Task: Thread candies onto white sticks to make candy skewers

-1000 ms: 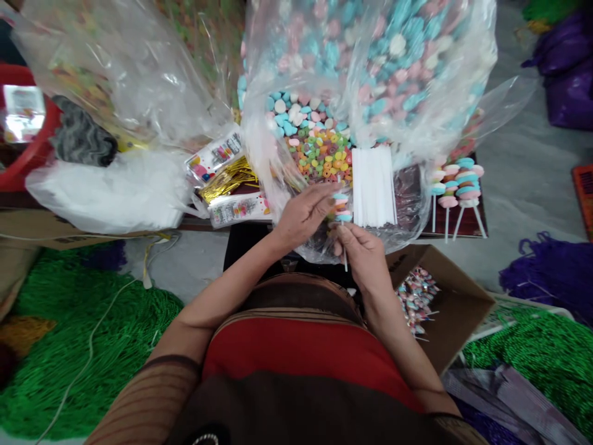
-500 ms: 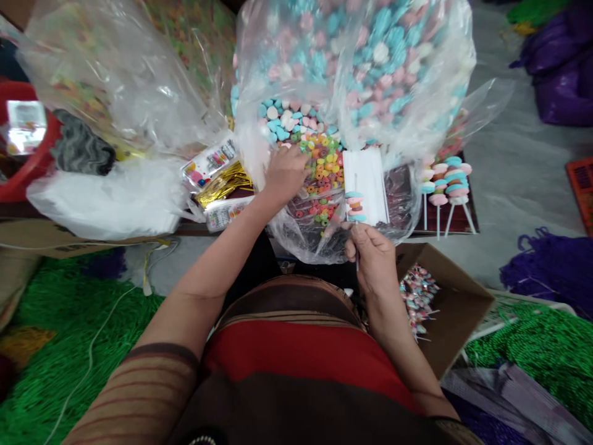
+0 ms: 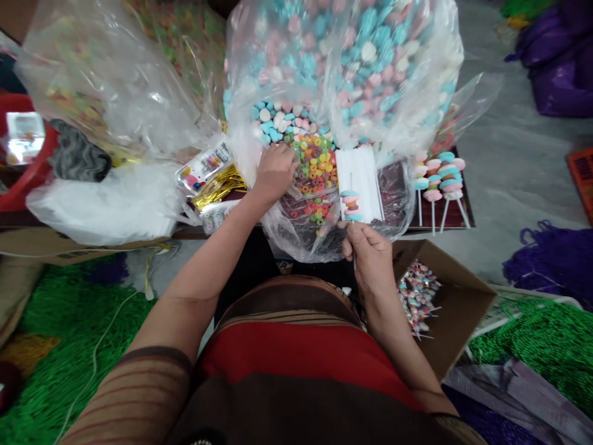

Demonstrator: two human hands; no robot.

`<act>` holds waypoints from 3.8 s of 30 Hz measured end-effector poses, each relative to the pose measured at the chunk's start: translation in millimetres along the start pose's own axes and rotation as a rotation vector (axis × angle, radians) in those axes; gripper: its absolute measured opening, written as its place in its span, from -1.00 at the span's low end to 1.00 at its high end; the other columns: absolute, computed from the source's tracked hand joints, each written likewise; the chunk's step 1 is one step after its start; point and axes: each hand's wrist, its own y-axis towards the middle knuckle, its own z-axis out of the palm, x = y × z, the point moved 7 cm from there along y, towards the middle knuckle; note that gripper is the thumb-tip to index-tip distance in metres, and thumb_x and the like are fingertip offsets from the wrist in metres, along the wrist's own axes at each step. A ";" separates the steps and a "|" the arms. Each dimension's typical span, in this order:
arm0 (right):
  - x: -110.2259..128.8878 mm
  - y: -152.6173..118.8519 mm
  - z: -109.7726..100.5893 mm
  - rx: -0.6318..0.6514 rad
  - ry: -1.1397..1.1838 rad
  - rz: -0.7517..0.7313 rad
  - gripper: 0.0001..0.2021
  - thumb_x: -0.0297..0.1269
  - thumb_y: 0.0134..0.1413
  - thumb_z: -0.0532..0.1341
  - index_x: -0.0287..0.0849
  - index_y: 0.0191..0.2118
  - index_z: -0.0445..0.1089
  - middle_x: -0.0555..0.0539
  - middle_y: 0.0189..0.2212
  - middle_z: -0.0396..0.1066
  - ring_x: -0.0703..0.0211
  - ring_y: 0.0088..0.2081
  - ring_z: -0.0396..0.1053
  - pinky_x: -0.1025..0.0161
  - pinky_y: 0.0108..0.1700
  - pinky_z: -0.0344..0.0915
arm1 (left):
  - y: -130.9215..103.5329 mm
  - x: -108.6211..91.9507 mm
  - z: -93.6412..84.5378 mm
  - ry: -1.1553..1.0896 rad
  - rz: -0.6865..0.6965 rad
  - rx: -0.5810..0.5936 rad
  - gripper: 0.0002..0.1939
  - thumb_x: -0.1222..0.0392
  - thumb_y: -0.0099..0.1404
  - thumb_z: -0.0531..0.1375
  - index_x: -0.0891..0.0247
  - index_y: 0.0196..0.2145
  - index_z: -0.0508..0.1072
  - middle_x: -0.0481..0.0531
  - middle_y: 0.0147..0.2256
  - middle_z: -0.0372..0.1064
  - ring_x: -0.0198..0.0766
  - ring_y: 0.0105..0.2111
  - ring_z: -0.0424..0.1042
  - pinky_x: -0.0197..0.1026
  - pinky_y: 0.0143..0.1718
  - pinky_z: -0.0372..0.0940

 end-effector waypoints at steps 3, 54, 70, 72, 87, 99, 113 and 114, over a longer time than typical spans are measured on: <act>-0.2 0.0 2.4 0.005 0.001 -0.001 -0.63 0.11 0.21 0.32 -0.13 -0.32 0.57 0.14 -0.69 0.21 0.34 -0.64 0.08 0.34 -0.56 0.06 | -2.7 -9.9 -3.0 0.086 -0.018 0.088 -0.81 0.10 0.45 0.14 0.22 -0.22 0.49 0.23 -0.16 0.50 0.08 0.02 0.41 0.08 0.15 0.22; 12.8 -2.4 42.5 0.209 -0.105 0.018 -0.57 0.16 0.19 0.30 -0.15 -0.25 0.63 0.16 -0.70 0.10 0.35 -0.66 -0.02 0.32 -0.59 -0.02 | -53.4 -37.3 -15.7 -1.229 -0.515 0.024 -0.73 0.01 0.30 0.40 0.16 -0.11 0.57 -0.05 -0.25 0.56 -0.28 -0.20 0.59 -0.25 -0.21 0.48; 19.0 -7.5 33.7 0.209 -0.200 -0.042 -0.59 0.12 0.26 0.26 -0.15 -0.23 0.64 0.16 -0.72 0.10 0.32 -0.66 0.02 0.30 -0.56 0.05 | -53.8 -51.4 -23.8 -1.192 -0.474 0.092 -0.87 0.12 0.35 0.37 0.16 -0.18 0.57 -0.10 -0.32 0.50 -0.39 -0.39 0.52 -0.28 -0.28 0.42; 19.1 -7.9 32.2 0.219 -0.223 -0.052 -0.59 0.11 0.28 0.25 -0.14 -0.21 0.64 0.16 -0.72 0.09 0.30 -0.65 0.05 0.29 -0.54 0.06 | -53.0 -53.6 -25.6 -1.204 -0.461 0.083 -0.85 0.10 0.32 0.39 0.16 -0.20 0.56 -0.12 -0.36 0.48 -0.41 -0.43 0.49 -0.29 -0.31 0.41; 35.8 -3.4 22.5 0.361 -0.547 -0.188 -0.57 0.08 0.30 0.21 -0.17 -0.36 0.61 0.01 -0.53 0.44 0.22 -0.48 0.27 0.30 -0.38 0.22 | -49.0 -52.2 -27.6 -1.181 -0.384 0.519 -0.66 0.02 0.16 0.50 0.30 -0.23 0.60 -0.08 -0.50 0.43 -0.38 -0.53 0.39 -0.30 -0.43 0.29; 32.8 -4.4 18.8 0.335 -0.560 -0.172 -0.56 0.10 0.31 0.20 -0.18 -0.30 0.62 0.05 -0.59 0.31 0.25 -0.52 0.18 0.30 -0.44 0.13 | -51.2 -46.8 -17.2 -1.161 -0.436 0.525 -0.66 0.01 0.21 0.47 0.29 -0.18 0.59 -0.03 -0.44 0.46 -0.35 -0.53 0.43 -0.25 -0.42 0.35; 18.4 -1.5 24.1 0.245 -0.415 -0.111 -0.57 0.12 0.27 0.23 -0.15 -0.37 0.58 0.04 -0.62 0.29 0.21 -0.50 0.22 0.29 -0.47 0.12 | -61.8 -49.3 10.4 -1.261 -0.634 0.175 -0.80 0.06 0.32 0.39 0.22 -0.23 0.55 -0.13 -0.47 0.39 -0.45 -0.57 0.32 -0.33 -0.48 0.28; 16.3 -2.5 25.7 0.234 -0.395 -0.099 -0.57 0.12 0.28 0.23 -0.15 -0.35 0.59 0.05 -0.64 0.25 0.20 -0.51 0.21 0.29 -0.48 0.11 | -64.4 -48.9 14.2 -1.265 -0.660 0.104 -0.82 0.05 0.35 0.36 0.20 -0.22 0.55 -0.14 -0.46 0.39 -0.45 -0.56 0.32 -0.32 -0.46 0.28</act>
